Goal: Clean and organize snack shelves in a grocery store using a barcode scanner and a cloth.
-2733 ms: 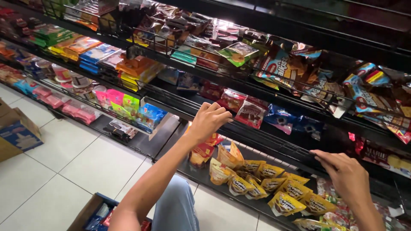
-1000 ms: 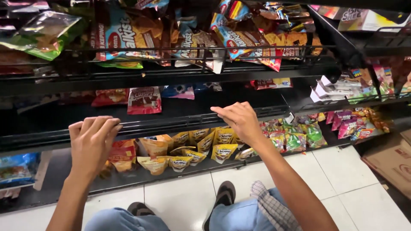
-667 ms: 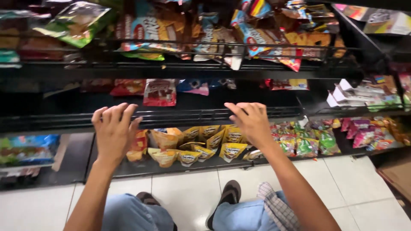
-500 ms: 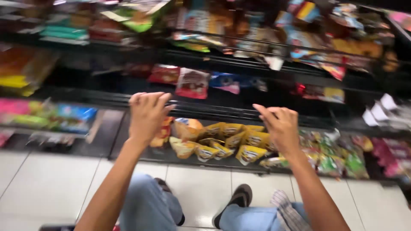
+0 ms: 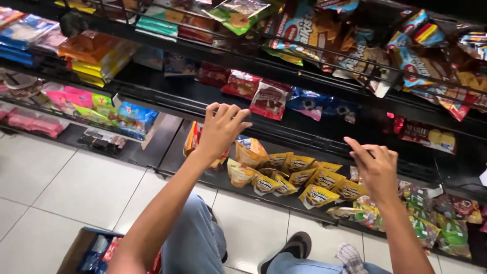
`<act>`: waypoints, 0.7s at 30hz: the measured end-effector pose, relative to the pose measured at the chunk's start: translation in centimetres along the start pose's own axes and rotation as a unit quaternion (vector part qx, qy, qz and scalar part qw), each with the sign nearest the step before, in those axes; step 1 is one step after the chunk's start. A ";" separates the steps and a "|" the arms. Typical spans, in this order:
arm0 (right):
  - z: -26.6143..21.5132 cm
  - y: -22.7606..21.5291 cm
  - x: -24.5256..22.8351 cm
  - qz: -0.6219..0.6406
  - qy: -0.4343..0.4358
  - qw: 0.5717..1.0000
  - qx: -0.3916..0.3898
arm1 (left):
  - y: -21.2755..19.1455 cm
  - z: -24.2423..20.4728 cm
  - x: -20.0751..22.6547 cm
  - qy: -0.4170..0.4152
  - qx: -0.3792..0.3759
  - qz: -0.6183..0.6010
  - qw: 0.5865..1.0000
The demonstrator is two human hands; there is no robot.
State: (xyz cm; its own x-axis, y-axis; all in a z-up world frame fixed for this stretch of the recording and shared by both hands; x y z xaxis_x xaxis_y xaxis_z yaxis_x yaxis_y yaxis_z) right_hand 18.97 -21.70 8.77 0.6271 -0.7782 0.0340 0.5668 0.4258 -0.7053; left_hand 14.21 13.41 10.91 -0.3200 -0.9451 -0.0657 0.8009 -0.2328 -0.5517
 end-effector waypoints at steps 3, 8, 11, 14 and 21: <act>-0.1 -0.3 0.0 0.012 0.011 1.000 -0.005 | 0.0 0.0 0.4 -0.001 0.003 -0.001 1.000; -0.4 -1.0 -0.6 -0.004 0.012 1.000 -0.008 | -0.5 -0.6 0.3 -0.023 -0.011 -0.020 0.999; -1.1 -2.7 -1.5 -0.019 0.012 1.000 0.010 | -2.9 -1.3 0.5 -0.039 0.013 -0.045 0.998; -4.2 -4.8 -1.3 0.015 0.060 0.998 0.004 | -4.4 -4.6 -1.2 -0.113 0.026 -0.081 0.990; -41.8 10.2 16.7 0.410 0.274 0.859 -0.135 | -9.9 -20.8 -6.5 -0.359 0.041 -0.064 0.930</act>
State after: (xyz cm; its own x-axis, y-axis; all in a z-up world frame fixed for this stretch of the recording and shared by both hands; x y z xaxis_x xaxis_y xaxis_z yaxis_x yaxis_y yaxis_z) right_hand 12.89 -49.60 -27.45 0.3684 -0.3992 -0.8396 -0.1379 0.8696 -0.4740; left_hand -2.17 26.67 -0.53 -0.0195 -0.8108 0.5850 0.8250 -0.3435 -0.4487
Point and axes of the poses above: each hand's wrist, its own z-axis towards the middle knuckle, its own y-axis out of the palm, x = y × z, the point moved 8 cm from there along z, towards the middle knuckle, and after that the axes turned 4 degrees about x, right-handed, at the moved point
